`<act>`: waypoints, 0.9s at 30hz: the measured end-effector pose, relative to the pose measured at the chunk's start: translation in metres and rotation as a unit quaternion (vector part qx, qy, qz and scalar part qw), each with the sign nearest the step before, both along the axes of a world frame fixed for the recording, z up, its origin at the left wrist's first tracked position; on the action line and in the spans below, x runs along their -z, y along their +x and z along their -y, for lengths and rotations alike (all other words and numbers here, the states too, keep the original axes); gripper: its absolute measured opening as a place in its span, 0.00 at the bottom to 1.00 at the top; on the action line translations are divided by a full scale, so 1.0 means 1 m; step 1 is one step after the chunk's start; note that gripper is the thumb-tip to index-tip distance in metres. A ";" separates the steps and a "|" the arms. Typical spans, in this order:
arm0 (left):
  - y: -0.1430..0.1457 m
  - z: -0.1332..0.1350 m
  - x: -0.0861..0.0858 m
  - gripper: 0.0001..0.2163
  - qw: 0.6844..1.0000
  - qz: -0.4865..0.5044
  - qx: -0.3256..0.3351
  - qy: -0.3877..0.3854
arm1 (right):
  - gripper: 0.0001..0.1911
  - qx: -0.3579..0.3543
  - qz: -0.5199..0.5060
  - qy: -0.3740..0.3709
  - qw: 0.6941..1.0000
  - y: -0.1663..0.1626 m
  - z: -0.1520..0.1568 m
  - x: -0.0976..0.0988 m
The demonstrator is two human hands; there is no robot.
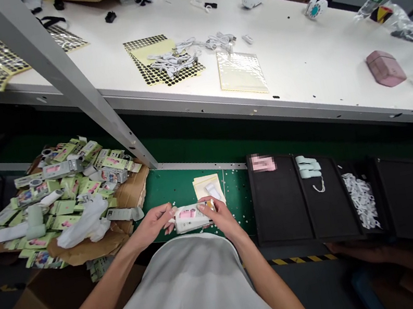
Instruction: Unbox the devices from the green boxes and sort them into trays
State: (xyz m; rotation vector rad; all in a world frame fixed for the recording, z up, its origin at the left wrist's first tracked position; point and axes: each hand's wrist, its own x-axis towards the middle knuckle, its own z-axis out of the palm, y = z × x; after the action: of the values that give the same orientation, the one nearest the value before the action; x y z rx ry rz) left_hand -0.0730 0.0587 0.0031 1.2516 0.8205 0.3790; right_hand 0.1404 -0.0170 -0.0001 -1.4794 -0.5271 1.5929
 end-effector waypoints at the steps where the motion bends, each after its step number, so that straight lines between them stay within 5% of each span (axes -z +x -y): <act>1: -0.001 -0.001 0.000 0.22 0.999 0.020 -0.009 -0.026 | 0.28 -0.001 -0.009 -0.002 1.000 0.001 0.000 0.000; 10: -0.002 -0.009 -0.004 0.26 0.969 0.110 -0.058 -0.215 | 0.29 -0.023 -0.054 -0.016 0.998 -0.001 -0.003 0.003; 14: -0.004 -0.004 -0.004 0.27 0.962 0.117 -0.095 -0.227 | 0.28 -0.021 -0.048 0.007 0.999 -0.004 -0.002 -0.001; 17: -0.001 0.002 -0.007 0.25 0.976 0.091 -0.133 -0.148 | 0.29 -0.021 -0.014 0.019 0.999 -0.006 -0.001 -0.004; 20: 0.004 0.007 -0.010 0.24 0.987 0.010 -0.159 0.025 | 0.27 -0.006 0.056 0.054 0.997 -0.009 0.001 -0.005; 23: 0.004 0.011 -0.012 0.27 0.972 -0.075 -0.155 0.160 | 0.23 -0.001 0.150 0.104 0.983 -0.012 0.003 -0.010; 27: -0.003 0.017 -0.008 0.28 0.946 -0.119 -0.188 0.235 | 0.19 -0.035 0.241 0.119 0.963 -0.015 0.002 -0.029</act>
State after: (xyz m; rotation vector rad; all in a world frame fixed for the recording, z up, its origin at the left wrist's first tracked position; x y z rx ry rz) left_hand -0.0755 0.0421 0.0107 1.6032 1.2302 0.7754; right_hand 0.1258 -0.0193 0.0290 -1.6758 -1.0186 1.1614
